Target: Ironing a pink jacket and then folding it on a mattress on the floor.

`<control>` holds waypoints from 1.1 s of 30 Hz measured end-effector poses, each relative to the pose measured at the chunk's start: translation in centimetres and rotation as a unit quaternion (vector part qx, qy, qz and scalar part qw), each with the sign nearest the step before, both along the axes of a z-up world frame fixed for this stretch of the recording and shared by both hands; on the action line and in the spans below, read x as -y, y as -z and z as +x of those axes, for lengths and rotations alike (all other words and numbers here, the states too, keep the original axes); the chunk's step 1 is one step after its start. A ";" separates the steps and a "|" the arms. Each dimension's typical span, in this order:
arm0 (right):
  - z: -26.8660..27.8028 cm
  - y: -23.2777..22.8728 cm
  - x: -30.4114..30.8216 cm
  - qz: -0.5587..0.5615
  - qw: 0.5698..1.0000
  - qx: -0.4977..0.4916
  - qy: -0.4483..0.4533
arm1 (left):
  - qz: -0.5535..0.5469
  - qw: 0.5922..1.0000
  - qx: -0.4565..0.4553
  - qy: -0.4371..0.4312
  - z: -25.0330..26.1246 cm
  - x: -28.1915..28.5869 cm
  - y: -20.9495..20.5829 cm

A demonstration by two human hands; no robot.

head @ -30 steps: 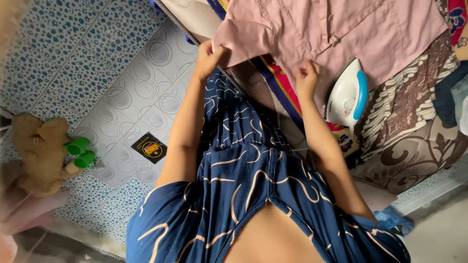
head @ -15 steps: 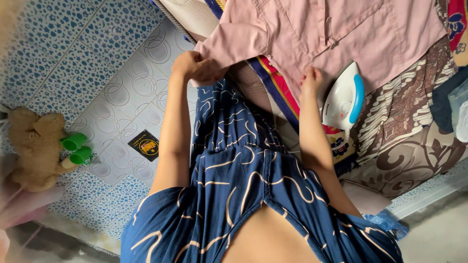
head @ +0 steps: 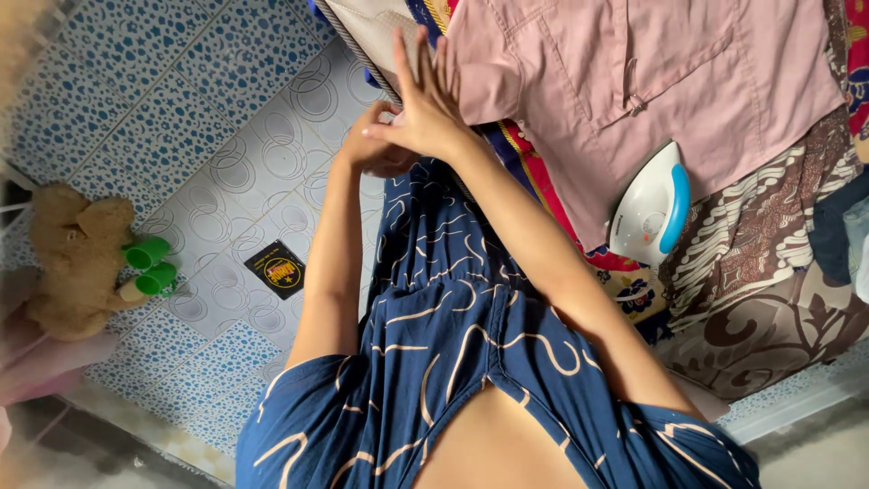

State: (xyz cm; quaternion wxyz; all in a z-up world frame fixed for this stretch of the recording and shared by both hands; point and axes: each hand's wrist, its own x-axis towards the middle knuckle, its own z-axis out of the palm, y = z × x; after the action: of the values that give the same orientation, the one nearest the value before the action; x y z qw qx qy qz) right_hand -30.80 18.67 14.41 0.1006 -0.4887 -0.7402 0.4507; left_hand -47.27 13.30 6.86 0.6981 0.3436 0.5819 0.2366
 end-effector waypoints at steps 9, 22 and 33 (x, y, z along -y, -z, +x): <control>13.1 7.1 2.6 0.059 0.969 0.220 0.095 | 0.177 0.732 -0.655 0.064 -1.5 4.7 6.2; 15.9 9.6 8.5 0.278 0.924 0.258 0.044 | 0.095 0.908 -0.403 0.070 4.0 -1.8 7.0; 36.8 2.2 17.8 0.018 0.685 0.510 0.520 | 0.227 0.891 -0.372 0.124 11.0 -12.2 10.9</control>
State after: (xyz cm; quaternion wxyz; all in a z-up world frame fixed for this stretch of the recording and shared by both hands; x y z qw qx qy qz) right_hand 6.05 0.87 12.18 -0.0660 -0.9477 -0.3121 -0.0061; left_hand -36.24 25.50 -4.07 0.3569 0.6249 0.6823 0.1289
